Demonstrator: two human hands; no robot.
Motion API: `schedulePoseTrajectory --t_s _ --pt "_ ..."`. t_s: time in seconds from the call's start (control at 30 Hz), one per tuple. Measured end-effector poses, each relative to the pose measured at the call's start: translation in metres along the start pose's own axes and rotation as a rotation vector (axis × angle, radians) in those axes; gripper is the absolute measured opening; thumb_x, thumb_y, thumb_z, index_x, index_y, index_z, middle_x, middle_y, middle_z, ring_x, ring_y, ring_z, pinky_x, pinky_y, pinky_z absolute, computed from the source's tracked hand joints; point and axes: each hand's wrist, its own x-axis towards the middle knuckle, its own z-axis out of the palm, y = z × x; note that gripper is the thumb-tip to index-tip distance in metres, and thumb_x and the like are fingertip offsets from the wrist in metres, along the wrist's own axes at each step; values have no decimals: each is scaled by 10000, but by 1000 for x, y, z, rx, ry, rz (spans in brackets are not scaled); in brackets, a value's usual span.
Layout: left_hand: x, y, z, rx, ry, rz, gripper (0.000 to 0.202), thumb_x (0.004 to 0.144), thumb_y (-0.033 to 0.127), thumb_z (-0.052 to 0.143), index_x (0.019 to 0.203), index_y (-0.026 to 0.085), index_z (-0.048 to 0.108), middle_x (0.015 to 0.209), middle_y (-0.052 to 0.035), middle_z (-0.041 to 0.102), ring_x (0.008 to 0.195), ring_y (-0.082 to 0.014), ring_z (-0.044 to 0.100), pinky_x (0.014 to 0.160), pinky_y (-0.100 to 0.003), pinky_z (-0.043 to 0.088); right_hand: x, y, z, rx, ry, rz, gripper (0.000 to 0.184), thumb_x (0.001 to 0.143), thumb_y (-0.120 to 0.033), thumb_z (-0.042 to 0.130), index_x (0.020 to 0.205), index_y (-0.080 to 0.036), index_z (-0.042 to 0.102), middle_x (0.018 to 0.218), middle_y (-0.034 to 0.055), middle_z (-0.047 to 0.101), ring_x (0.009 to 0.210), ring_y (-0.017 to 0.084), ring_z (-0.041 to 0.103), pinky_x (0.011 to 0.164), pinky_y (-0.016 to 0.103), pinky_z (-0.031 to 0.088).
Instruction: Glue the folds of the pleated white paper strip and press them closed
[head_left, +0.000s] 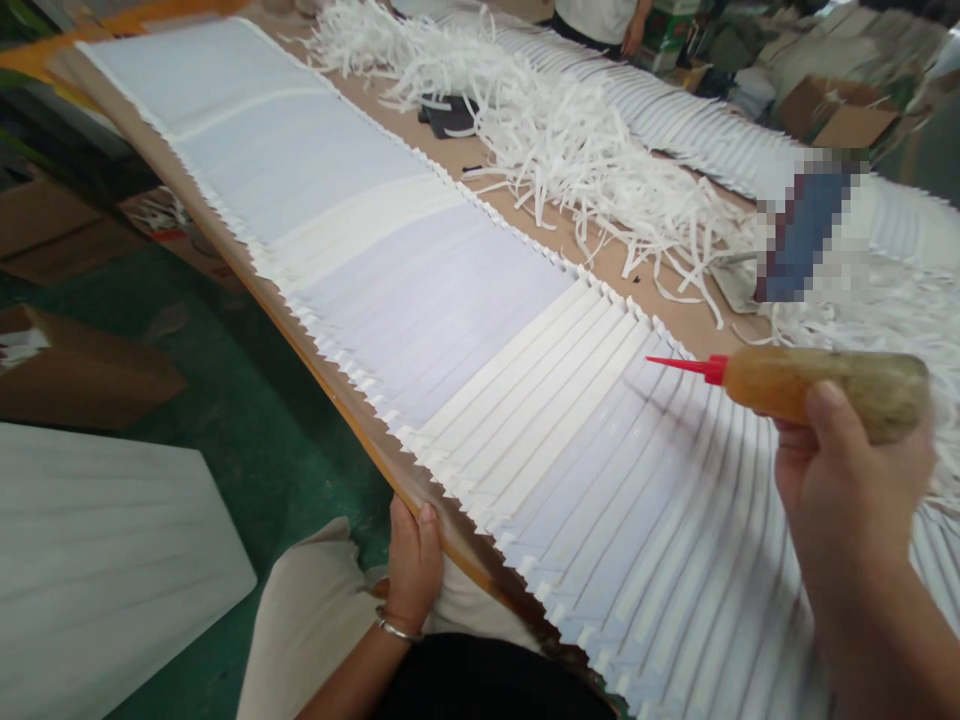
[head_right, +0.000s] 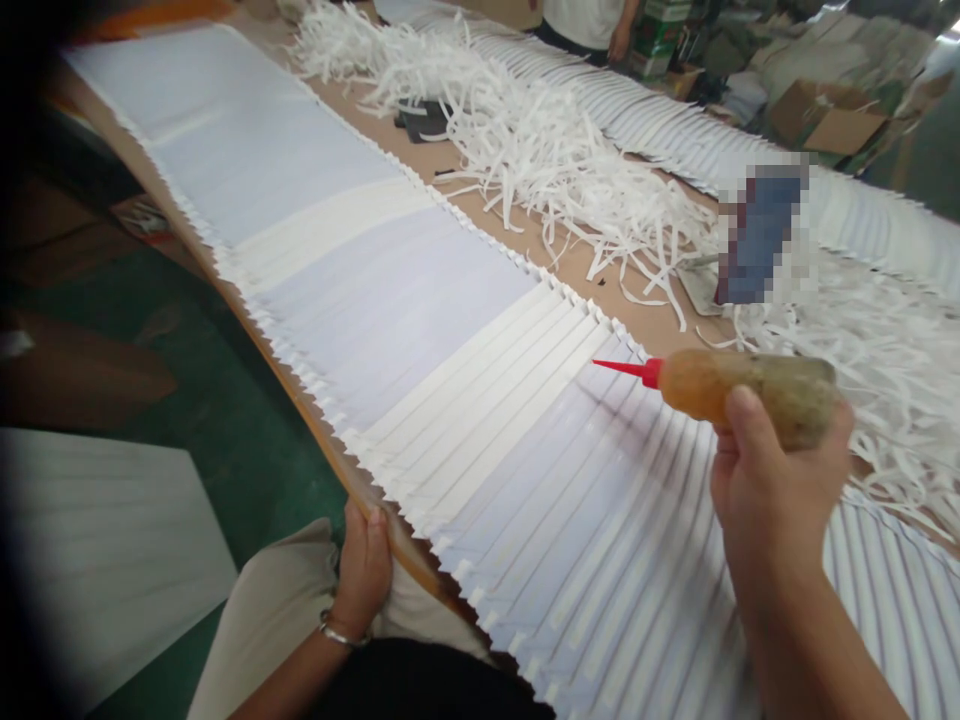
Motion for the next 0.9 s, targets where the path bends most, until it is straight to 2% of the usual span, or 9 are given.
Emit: schedulePoseTrajectory --t_s 0.07,0.17,0.37,0.53,0.7,0.9 --pt "1 -1 0 -1 7 0 462 1051 508 402 1332 159 512 1235 -171 630 1166 -313 637 1041 -500 517 36 9 12 -39 11 -55 363 707 -231 873 1000 -287 668 1010 -16 697 955 203 728 718 359 699" --pt "1 -4 0 13 28 -7 472 1039 531 415 1300 155 531 1202 -168 647 1136 -320 653 1011 -497 540 72 26 20 -40 -7 -20 358 684 -246 877 974 -235 666 962 8 709 881 201 729 691 363 685" --pt "-1 -10 1 39 20 -21 469 1054 544 384 1318 174 499 1215 -166 632 1137 -329 650 1005 -522 541 97 51 23 -67 27 12 403 700 -253 891 989 -201 615 996 21 715 890 203 739 741 400 682" --pt "-1 -11 0 51 16 2 404 1053 538 377 1175 183 527 1082 -131 623 1019 -319 646 953 -551 550 99 56 26 -85 50 -8 417 681 -234 903 974 -202 609 975 12 712 871 198 738 736 374 677" --pt "0 -11 -1 54 21 -6 463 1042 545 387 1259 157 516 1147 -168 643 1077 -345 659 969 -563 550 83 51 26 -96 -10 3 416 689 -289 921 982 -217 634 984 13 712 853 195 727 692 355 672" --pt "0 -5 -1 46 -5 -13 465 1067 488 376 1359 143 491 1268 -203 631 1189 -339 640 1037 -555 531 50 38 27 -110 -82 31 451 688 -331 948 1024 -222 668 1000 10 704 819 201 715 666 397 672"
